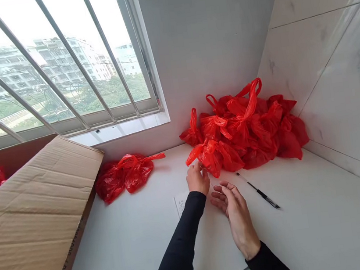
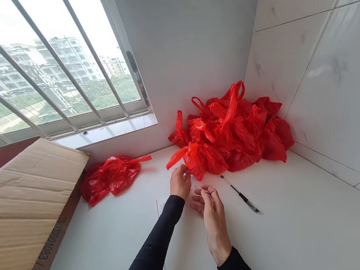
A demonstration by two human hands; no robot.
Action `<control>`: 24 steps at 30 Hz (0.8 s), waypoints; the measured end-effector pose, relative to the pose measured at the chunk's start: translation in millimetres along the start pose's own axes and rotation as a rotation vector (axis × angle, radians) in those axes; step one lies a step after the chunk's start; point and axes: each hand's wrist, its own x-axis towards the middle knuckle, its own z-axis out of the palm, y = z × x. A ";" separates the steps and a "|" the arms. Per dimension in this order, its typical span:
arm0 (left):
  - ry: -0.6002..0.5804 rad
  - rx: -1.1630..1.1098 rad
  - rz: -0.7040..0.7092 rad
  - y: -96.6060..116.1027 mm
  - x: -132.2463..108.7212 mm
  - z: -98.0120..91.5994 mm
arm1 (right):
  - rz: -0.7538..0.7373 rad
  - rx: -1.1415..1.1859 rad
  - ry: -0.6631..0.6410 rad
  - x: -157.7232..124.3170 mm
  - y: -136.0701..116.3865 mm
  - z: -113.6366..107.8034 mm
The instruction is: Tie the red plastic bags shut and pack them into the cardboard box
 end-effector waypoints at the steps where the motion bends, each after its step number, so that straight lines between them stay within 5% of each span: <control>1: 0.006 -0.060 0.013 2.0 -3.1 -5.7 | 0.037 0.079 -0.010 1.2 -1.4 0.3; 6: -0.090 -0.327 0.122 23.3 -54.8 -48.6 | 0.177 0.398 -0.171 0.5 -13.4 3.1; 11: -0.180 -0.429 0.113 18.3 -130.1 -90.9 | 0.183 0.268 -0.369 -8.8 -18.7 5.3; 14: -0.047 -0.601 -0.081 -3.1 -150.3 -103.1 | 0.197 0.225 -0.403 -14.6 -12.5 7.4; 18: 0.113 -0.849 -0.442 -29.0 -148.9 -109.2 | 0.221 0.186 -0.434 -21.1 -2.4 9.4; 22: 0.067 -0.955 -0.597 -33.1 -148.0 -119.1 | 0.298 0.246 -0.471 -29.4 -2.3 8.2; 24: -0.047 -1.070 -0.662 -28.7 -152.0 -123.7 | 0.271 0.238 -0.534 -33.2 -4.7 6.5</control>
